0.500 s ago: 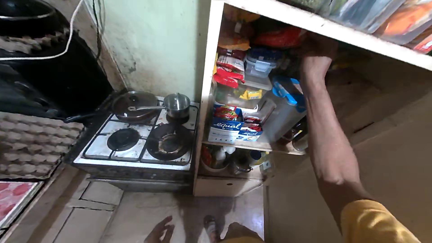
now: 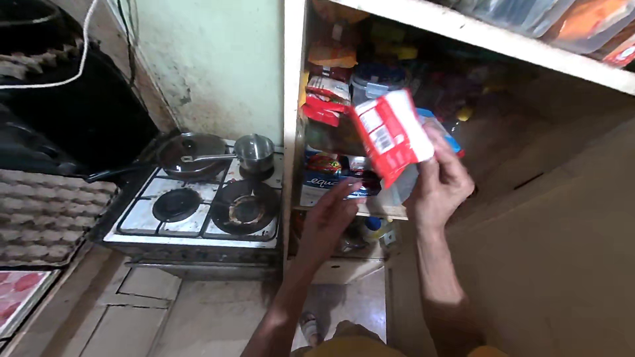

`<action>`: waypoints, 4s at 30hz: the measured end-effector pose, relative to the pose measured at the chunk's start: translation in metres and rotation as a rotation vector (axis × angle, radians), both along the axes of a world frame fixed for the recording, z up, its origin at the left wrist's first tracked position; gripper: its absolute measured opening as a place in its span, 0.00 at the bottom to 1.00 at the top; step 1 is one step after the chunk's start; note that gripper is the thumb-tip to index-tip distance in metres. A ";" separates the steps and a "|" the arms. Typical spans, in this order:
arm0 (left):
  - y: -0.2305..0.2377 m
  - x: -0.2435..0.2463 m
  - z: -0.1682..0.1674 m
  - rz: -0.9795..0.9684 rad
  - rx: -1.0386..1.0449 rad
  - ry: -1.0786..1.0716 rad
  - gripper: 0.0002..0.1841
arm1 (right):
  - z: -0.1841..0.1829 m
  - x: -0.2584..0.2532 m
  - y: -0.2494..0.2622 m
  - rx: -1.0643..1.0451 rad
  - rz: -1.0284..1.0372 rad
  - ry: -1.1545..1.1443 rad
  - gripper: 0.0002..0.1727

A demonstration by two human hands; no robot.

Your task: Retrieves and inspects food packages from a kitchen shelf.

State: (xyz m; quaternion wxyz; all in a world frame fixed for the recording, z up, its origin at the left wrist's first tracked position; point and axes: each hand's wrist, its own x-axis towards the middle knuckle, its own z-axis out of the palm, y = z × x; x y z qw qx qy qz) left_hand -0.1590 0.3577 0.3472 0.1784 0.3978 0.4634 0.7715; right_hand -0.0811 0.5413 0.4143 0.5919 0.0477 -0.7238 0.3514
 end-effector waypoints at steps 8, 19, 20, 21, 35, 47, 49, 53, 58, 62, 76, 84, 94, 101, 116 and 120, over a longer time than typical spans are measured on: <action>0.015 -0.001 0.030 0.266 0.032 -0.323 0.27 | 0.019 0.005 0.010 0.332 0.269 -0.401 0.22; -0.013 -0.008 0.018 0.267 0.052 -0.303 0.24 | 0.123 -0.138 0.071 0.264 -0.370 -0.588 0.25; -0.015 -0.008 0.017 0.267 0.054 -0.306 0.24 | 0.128 -0.147 0.074 0.314 -0.378 -0.613 0.27; -0.017 -0.008 0.016 0.269 0.054 -0.310 0.25 | 0.132 -0.155 0.077 0.350 -0.378 -0.648 0.27; -0.006 -0.015 0.016 0.220 0.138 -0.346 0.24 | 0.128 -0.176 0.069 0.404 -0.441 -0.643 0.20; 0.023 -0.026 0.040 0.129 0.168 -0.335 0.25 | 0.121 -0.141 0.077 0.194 -0.306 -0.549 0.21; 0.030 -0.028 0.048 0.086 0.160 -0.361 0.31 | 0.120 -0.133 0.080 0.096 -0.315 -0.564 0.22; 0.046 -0.031 0.067 0.043 0.105 -0.327 0.42 | 0.118 -0.119 0.091 -0.009 -0.260 -0.508 0.20; 0.064 -0.029 0.079 -0.020 0.013 -0.273 0.39 | 0.112 -0.093 0.087 -0.154 -0.363 -0.524 0.22; 0.079 -0.029 0.082 -0.077 -0.006 -0.368 0.31 | 0.106 -0.083 0.091 -0.217 -0.119 -0.351 0.07; 0.095 -0.054 0.081 -0.197 -0.017 -0.738 0.33 | 0.086 -0.036 0.088 0.072 0.150 -0.334 0.06; 0.094 -0.041 0.059 -0.165 0.026 -0.599 0.29 | 0.084 -0.037 0.074 0.221 -0.056 -0.540 0.28; 0.095 -0.028 0.064 0.049 -0.044 -0.363 0.33 | 0.074 -0.028 0.050 0.006 -0.080 -0.603 0.19; 0.080 -0.024 0.055 0.042 -0.015 -0.380 0.28 | 0.068 0.010 0.034 -0.538 0.255 -0.443 0.20; 0.027 -0.016 0.015 0.303 0.155 -0.149 0.41 | 0.020 0.051 0.002 -0.294 0.113 -0.124 0.20; 0.007 -0.006 0.009 0.358 0.108 -0.097 0.44 | 0.018 0.052 -0.035 0.539 -0.290 -0.069 0.16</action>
